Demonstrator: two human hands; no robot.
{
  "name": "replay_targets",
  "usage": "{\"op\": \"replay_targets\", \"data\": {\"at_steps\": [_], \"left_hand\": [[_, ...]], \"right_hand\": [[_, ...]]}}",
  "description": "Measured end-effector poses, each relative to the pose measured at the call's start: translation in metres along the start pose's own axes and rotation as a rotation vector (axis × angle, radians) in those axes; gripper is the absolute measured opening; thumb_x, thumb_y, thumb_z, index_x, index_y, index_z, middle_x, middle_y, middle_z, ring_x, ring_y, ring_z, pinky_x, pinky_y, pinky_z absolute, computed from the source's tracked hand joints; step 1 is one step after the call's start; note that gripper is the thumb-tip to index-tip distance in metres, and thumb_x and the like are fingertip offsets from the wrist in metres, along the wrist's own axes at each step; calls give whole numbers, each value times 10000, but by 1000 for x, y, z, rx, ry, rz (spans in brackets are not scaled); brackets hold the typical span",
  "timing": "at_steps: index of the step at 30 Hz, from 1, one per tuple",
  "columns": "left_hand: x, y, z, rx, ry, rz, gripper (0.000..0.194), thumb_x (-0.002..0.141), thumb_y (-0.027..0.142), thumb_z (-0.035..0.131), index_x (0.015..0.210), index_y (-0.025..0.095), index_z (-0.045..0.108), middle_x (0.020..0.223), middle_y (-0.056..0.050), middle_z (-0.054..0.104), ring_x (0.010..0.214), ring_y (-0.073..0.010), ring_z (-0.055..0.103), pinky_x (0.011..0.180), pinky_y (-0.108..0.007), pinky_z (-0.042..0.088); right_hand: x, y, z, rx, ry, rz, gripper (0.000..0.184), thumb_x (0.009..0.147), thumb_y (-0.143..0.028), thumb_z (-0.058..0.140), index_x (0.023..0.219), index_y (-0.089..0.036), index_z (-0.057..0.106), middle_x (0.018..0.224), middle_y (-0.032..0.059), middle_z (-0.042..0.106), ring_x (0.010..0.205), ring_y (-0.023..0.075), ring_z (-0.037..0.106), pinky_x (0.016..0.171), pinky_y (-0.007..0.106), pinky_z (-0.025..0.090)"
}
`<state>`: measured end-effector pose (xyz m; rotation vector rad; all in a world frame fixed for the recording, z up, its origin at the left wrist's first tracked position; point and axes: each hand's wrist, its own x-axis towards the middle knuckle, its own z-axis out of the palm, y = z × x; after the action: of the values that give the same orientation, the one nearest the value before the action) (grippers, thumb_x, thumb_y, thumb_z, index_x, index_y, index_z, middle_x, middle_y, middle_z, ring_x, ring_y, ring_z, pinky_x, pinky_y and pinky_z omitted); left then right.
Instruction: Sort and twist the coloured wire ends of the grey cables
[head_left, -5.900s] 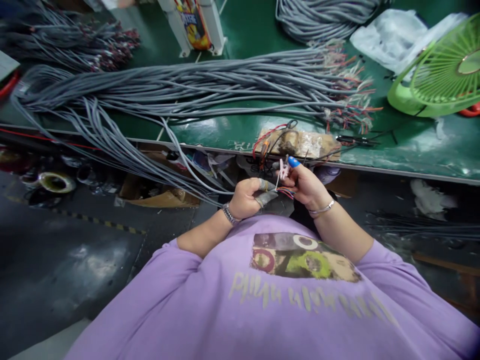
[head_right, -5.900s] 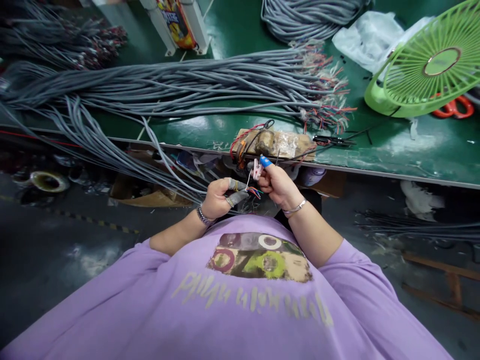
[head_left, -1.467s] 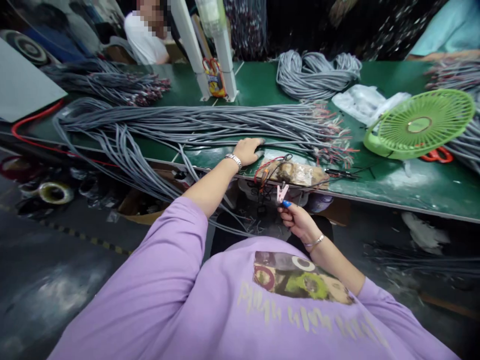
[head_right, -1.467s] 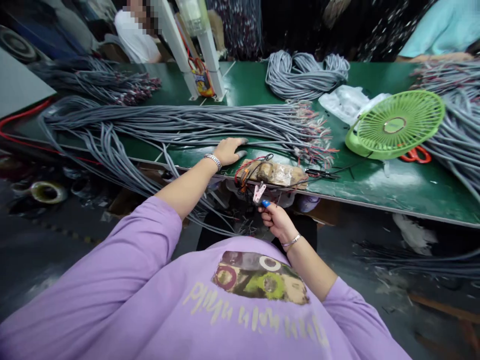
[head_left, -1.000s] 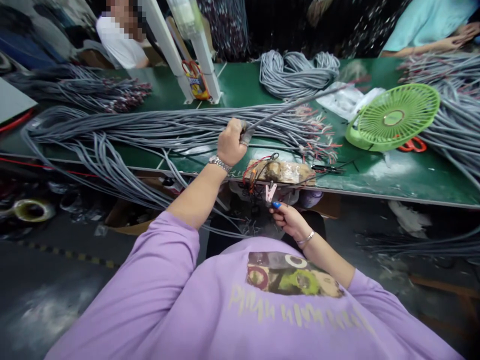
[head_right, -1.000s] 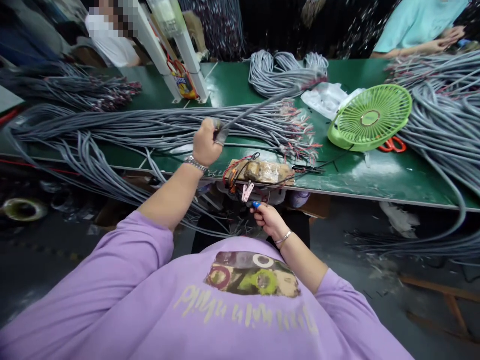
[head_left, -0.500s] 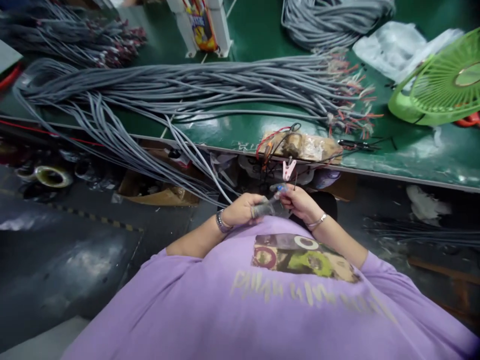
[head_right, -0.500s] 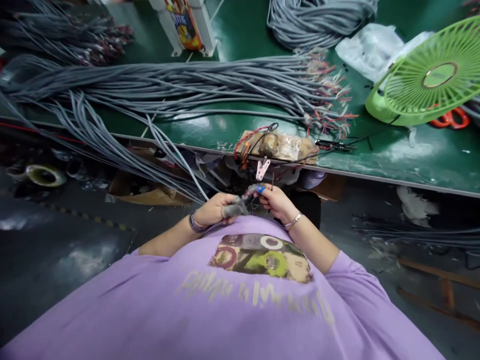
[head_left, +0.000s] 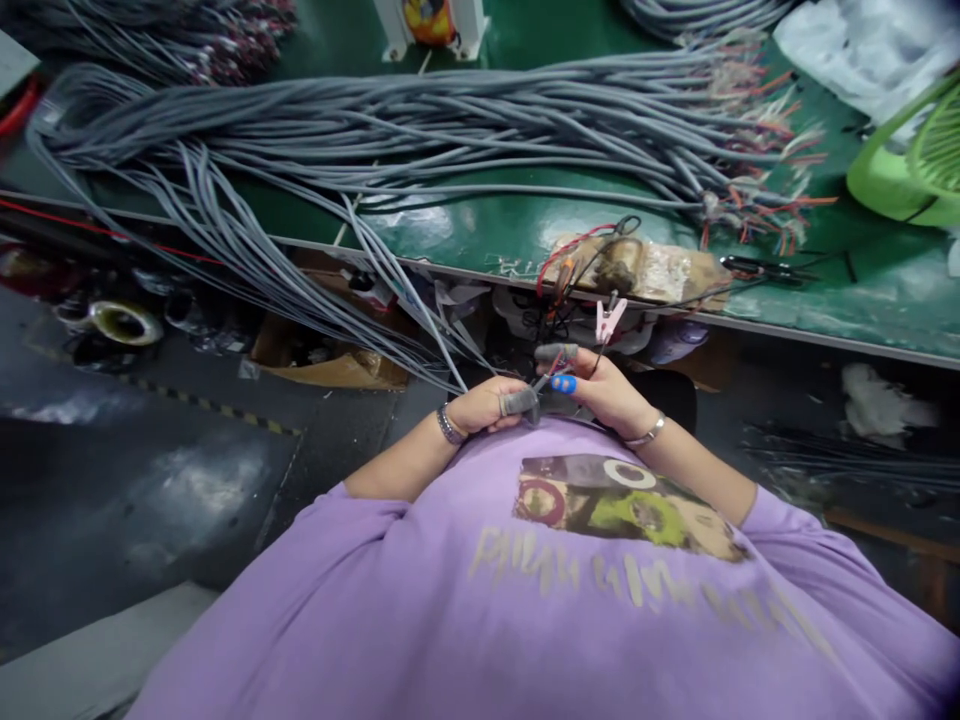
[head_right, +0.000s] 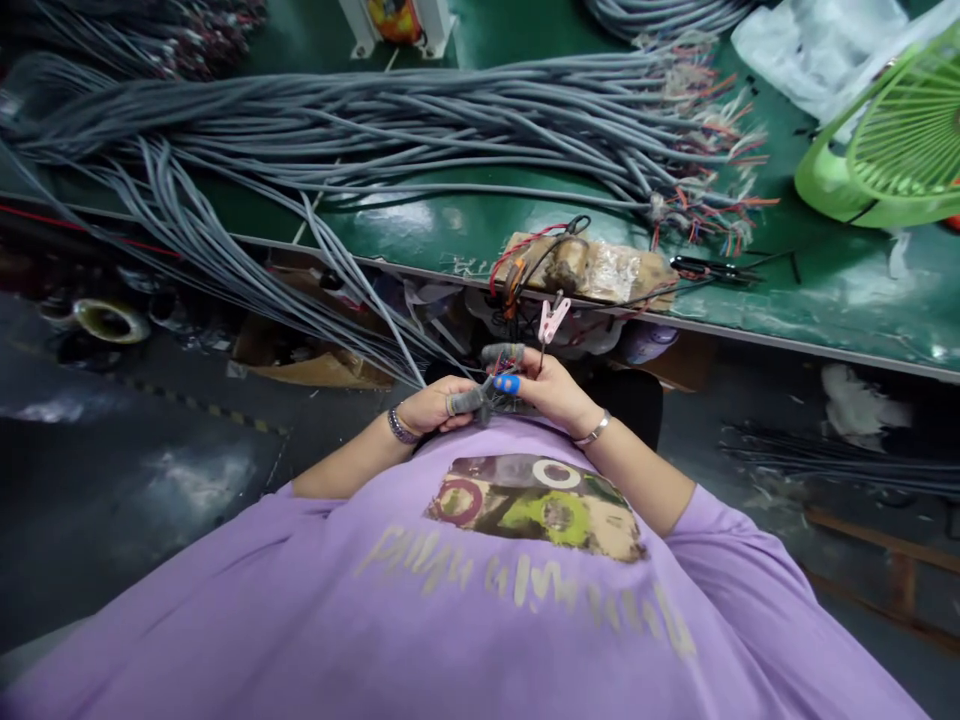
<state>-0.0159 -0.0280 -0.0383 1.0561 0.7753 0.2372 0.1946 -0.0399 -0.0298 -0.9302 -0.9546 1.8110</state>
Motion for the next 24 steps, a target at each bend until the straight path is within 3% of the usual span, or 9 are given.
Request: {"op": "replay_targets", "data": {"at_steps": [3, 6, 8, 11, 14, 17, 19, 21, 24], "left_hand": [[3, 3, 2, 1, 35, 22, 583, 713, 716, 687, 725, 162, 505, 419, 74, 477, 308, -40, 357, 339, -160, 268], [8, 10, 6, -29, 68, 82, 591, 705, 704, 708, 862, 162, 533, 556, 28, 622, 403, -78, 541, 391, -163, 371], [13, 15, 10, -40, 67, 109, 587, 706, 668, 736, 931, 158, 550, 648, -1, 676, 468, -91, 609, 421, -163, 407], [19, 17, 16, -55, 101, 159, 558, 699, 628, 768, 905, 151, 565, 599, 28, 632, 425, -66, 549, 409, -160, 398], [22, 10, 18, -83, 163, 260, 528, 707, 622, 766, 842, 158, 552, 530, 61, 564, 367, -38, 439, 363, -153, 320], [23, 5, 13, -144, 217, 381, 531, 719, 662, 734, 837, 179, 547, 518, 63, 544, 353, -45, 414, 352, -173, 289], [22, 6, 8, -200, 260, 448, 526, 731, 681, 711, 831, 193, 542, 489, 75, 495, 338, -49, 387, 347, -184, 274], [21, 9, 3, -260, 294, 479, 511, 733, 669, 718, 814, 199, 533, 459, 89, 431, 317, -44, 349, 341, -186, 258], [18, 11, -1, -342, 302, 466, 503, 700, 633, 765, 793, 196, 535, 441, 101, 399, 299, -38, 333, 335, -181, 253]], "right_hand": [[2, 3, -2, -56, 55, -11, 296, 691, -414, 848, 816, -174, 729, 704, 9, 650, 597, 86, 514, 532, 202, 401], [1, 5, -8, 19, 43, 28, 326, 699, -440, 832, 847, -173, 716, 624, -12, 603, 448, 40, 337, 406, 188, 196], [0, 4, -12, 77, 26, 54, 328, 672, -414, 847, 834, -168, 703, 623, -8, 611, 426, 28, 301, 400, 186, 143], [1, 0, -13, 139, 18, 99, 325, 620, -361, 867, 779, -161, 666, 619, -6, 616, 412, 18, 286, 393, 180, 125], [5, 2, -11, 157, 90, 206, 287, 628, -328, 827, 725, -171, 607, 566, -42, 552, 386, 9, 220, 374, 180, 96], [9, 12, -8, -66, 202, 320, 243, 682, -293, 753, 638, -184, 540, 490, -55, 471, 376, 31, 240, 361, 196, 119], [8, 19, -7, -285, 196, 251, 216, 718, -274, 724, 624, -181, 554, 508, -34, 503, 421, 59, 341, 390, 206, 237], [6, 22, -7, -445, 140, 48, 173, 772, -293, 702, 681, -175, 614, 597, -8, 573, 525, 94, 452, 499, 232, 379], [2, 18, -7, -583, 180, -268, 202, 869, -386, 642, 833, -191, 676, 728, 20, 632, 679, 144, 546, 662, 285, 459]]}}
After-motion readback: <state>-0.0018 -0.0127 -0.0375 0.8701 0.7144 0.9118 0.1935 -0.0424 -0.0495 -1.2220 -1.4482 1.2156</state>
